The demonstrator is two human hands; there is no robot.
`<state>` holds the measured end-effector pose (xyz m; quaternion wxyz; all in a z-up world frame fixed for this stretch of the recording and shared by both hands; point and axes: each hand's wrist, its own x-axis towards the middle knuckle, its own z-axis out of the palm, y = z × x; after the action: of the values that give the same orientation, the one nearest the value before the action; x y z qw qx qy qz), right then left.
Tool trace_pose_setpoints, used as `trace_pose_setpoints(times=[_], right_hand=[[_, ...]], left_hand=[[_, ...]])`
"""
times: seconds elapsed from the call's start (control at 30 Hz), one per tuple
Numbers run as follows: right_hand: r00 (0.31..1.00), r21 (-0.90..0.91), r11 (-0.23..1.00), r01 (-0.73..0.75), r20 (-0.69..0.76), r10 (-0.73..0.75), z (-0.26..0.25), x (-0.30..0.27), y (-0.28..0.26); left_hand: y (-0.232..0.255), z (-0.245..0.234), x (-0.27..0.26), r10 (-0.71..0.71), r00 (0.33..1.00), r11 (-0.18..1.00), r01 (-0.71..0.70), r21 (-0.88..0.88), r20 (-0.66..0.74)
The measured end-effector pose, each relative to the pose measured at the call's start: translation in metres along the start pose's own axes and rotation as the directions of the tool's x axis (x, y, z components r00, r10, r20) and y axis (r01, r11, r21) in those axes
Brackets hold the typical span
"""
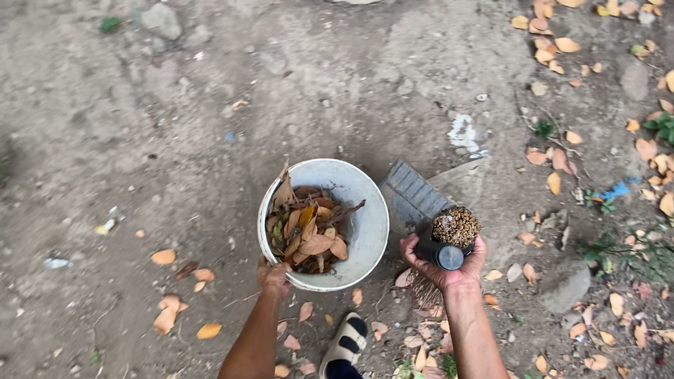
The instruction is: The person sweeps dry leaves and debris into a dustpan using a broom and then transfers the gathered waste into a white plastic bucket.
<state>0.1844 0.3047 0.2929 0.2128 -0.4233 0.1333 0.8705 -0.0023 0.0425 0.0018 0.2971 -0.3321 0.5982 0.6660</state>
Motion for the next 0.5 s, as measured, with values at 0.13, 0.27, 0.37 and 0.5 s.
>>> trace_pose_setpoints(times=[0.13, 0.27, 0.37, 0.5], right_hand=[[1.0, 0.037, 0.999, 0.03, 0.001, -0.03, 0.017, 0.004, -0.051], [0.997, 0.062, 0.996, 0.068, 0.025, -0.069, 0.025, 0.021, -0.087], [0.992, 0.07, 0.989, 0.127, -0.032, -0.125, 0.034, 0.034, -0.108], [0.974, 0.094, 0.976, 0.194, -0.134, -0.181, 0.052, 0.046, -0.134]], left_hand=[[0.0, 0.075, 0.012, -0.025, 0.999, 1.0, 0.025, 0.002, 0.032], [-0.003, 0.139, 0.031, 0.069, 0.986, 0.997, -0.065, -0.029, 0.153], [0.007, 0.188, 0.051, 0.077, 0.981, 0.997, -0.08, 0.011, 0.176], [0.027, 0.244, 0.077, 0.089, 0.975, 0.981, -0.121, 0.152, 0.205]])
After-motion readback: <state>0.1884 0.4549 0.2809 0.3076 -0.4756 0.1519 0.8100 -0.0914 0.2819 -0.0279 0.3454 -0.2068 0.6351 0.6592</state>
